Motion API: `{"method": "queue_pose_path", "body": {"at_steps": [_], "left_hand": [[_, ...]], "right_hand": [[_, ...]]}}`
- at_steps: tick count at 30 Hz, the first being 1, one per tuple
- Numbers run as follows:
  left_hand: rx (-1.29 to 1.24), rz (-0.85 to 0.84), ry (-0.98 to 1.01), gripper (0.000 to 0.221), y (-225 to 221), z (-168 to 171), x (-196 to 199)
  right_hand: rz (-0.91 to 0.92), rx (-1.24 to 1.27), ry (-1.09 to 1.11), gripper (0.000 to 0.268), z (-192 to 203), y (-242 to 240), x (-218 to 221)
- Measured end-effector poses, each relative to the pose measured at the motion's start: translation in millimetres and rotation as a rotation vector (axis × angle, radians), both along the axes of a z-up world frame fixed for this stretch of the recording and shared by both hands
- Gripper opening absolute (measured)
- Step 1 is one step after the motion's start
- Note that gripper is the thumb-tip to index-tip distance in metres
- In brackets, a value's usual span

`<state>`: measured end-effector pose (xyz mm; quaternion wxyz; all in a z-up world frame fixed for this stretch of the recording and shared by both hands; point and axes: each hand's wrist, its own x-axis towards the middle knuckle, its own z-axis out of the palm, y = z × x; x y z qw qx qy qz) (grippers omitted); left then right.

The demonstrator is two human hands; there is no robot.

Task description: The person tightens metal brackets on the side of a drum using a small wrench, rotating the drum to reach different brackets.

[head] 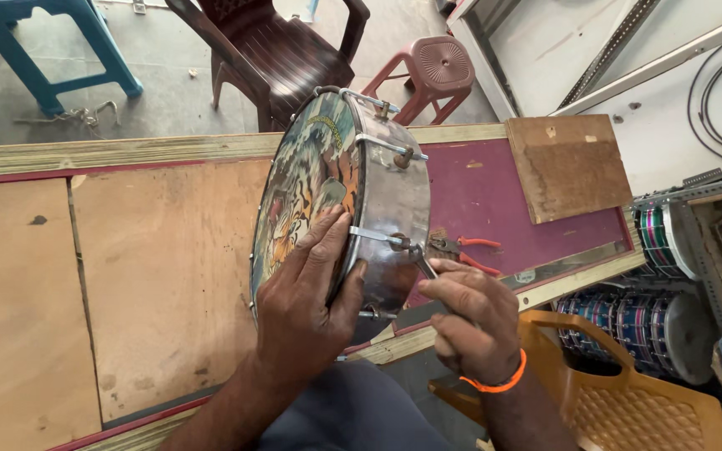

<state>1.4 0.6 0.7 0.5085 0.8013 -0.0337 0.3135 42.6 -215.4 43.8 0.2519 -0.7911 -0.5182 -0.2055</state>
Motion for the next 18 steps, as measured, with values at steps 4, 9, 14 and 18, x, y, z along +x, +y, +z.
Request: {"method": "queue_pose_path", "body": {"at_steps": [4,9,14,18], "left_hand": [[-0.009,-0.003,0.001,0.048,3,0,1],[0.017,-0.002,-0.009,0.048,2,0,2],[0.062,-0.011,0.005,0.050,3,-3,3],[0.055,0.005,-0.014,0.051,2,-4,4]], "right_hand": [[0.018,-0.107,-0.231,0.015,-22,8,-1],[0.080,-0.065,-0.194,0.012,-13,14,5],[-0.024,0.188,0.364,0.014,8,15,32],[-0.068,0.555,0.764,0.022,7,36,76]]}}
